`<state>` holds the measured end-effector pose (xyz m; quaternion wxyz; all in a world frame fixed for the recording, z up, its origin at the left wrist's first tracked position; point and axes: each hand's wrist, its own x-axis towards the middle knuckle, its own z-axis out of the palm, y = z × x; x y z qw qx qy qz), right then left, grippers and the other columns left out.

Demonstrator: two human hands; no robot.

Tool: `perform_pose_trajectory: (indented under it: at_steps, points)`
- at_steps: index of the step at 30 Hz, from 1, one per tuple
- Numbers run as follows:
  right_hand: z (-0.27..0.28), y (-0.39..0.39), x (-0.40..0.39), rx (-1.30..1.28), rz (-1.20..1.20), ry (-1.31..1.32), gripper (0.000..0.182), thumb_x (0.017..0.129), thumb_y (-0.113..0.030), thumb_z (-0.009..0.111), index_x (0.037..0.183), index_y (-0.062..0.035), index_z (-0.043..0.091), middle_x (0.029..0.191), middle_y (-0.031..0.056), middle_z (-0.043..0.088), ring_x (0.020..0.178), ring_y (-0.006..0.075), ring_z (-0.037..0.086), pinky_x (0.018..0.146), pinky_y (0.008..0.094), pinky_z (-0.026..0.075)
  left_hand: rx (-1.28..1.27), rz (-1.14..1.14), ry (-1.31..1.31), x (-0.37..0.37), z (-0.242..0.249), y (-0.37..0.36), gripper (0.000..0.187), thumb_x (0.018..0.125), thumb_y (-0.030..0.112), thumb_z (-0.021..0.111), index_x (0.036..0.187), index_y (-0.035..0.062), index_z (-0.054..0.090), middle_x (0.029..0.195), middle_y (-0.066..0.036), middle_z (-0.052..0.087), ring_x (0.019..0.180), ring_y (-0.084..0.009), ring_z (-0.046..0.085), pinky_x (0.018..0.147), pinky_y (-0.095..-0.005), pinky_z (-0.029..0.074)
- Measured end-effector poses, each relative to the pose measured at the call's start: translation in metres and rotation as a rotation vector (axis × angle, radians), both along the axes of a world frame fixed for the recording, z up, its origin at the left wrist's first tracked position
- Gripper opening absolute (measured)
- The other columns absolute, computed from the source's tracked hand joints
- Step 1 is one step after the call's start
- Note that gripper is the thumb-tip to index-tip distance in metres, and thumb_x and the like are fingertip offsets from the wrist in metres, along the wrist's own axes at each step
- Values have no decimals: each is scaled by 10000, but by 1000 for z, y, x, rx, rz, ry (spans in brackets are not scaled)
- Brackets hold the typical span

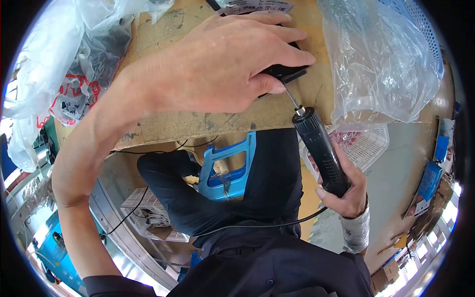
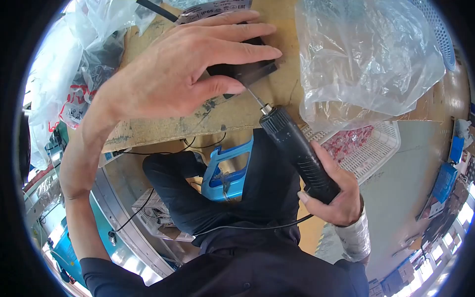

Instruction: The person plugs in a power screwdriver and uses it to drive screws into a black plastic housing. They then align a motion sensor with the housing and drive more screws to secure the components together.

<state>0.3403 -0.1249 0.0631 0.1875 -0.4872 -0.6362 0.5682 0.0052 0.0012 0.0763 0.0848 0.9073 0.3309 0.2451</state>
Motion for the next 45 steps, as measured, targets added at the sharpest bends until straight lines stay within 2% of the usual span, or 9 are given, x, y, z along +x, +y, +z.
perform_pose_trajectory:
  at_steps: [4,7,14,17,22,31,35,42,45]
  points:
    - [-4,4,7,8,30,-17,903,710,-31,798,1537,53,444,1050,125,738,825,135,691,786,267,535,-459,-244,293,-12,38,17,608,950,105,562,1517,-60,419,1576,-294,380,1546,-416,258,1262,-499,271]
    - [-6,9,10,42,72,-25,893,706,-33,794,1528,56,456,1048,132,739,823,141,702,777,265,537,-647,-309,207,-15,47,23,654,915,61,506,1538,-82,370,1632,-308,304,1581,-411,173,1302,-493,175]
    - [-9,6,8,93,78,10,879,709,-32,796,1517,66,463,1072,138,734,808,137,693,770,266,535,-760,-350,186,-19,72,26,719,856,21,492,1552,-90,350,1639,-300,302,1586,-390,171,1301,-462,185]
    - [-12,1,9,71,36,27,878,713,-31,797,1520,64,462,1065,132,730,796,132,680,762,265,530,-638,-367,123,-24,47,24,718,880,42,536,1564,-69,347,1647,-292,288,1591,-375,163,1300,-453,194]
    - [-17,4,10,35,9,25,881,721,-29,791,1530,55,452,1015,112,719,781,127,668,752,268,524,-839,-178,301,-7,78,18,691,940,62,606,1583,-2,360,1668,-247,264,1595,-353,147,1297,-459,217]
    - [-6,34,28,162,172,-15,848,728,-17,770,1519,50,471,1008,118,722,826,122,672,798,264,531,-550,-374,218,-19,60,20,584,987,91,625,1527,-17,433,1620,-240,362,1557,-367,264,1291,-464,266]
    - [3,51,35,182,221,-74,844,721,-22,773,1510,47,485,1034,129,727,828,123,670,805,262,530,-448,-324,343,-9,67,13,564,996,111,624,1510,-34,443,1619,-253,358,1551,-383,271,1286,-467,274]
    - [-1,53,44,214,229,-91,815,712,-29,767,1482,47,511,1019,125,728,814,123,664,793,262,528,-421,-396,91,-18,18,31,517,1014,105,600,1495,-27,464,1580,-272,415,1539,-397,301,1272,-456,296]
    - [1,55,44,212,238,-89,812,712,-35,769,1477,50,513,1010,122,727,808,122,661,790,260,527,-446,-372,-4,-17,26,23,466,1010,100,611,1449,-29,523,1544,-276,466,1511,-404,356,1247,-451,335]
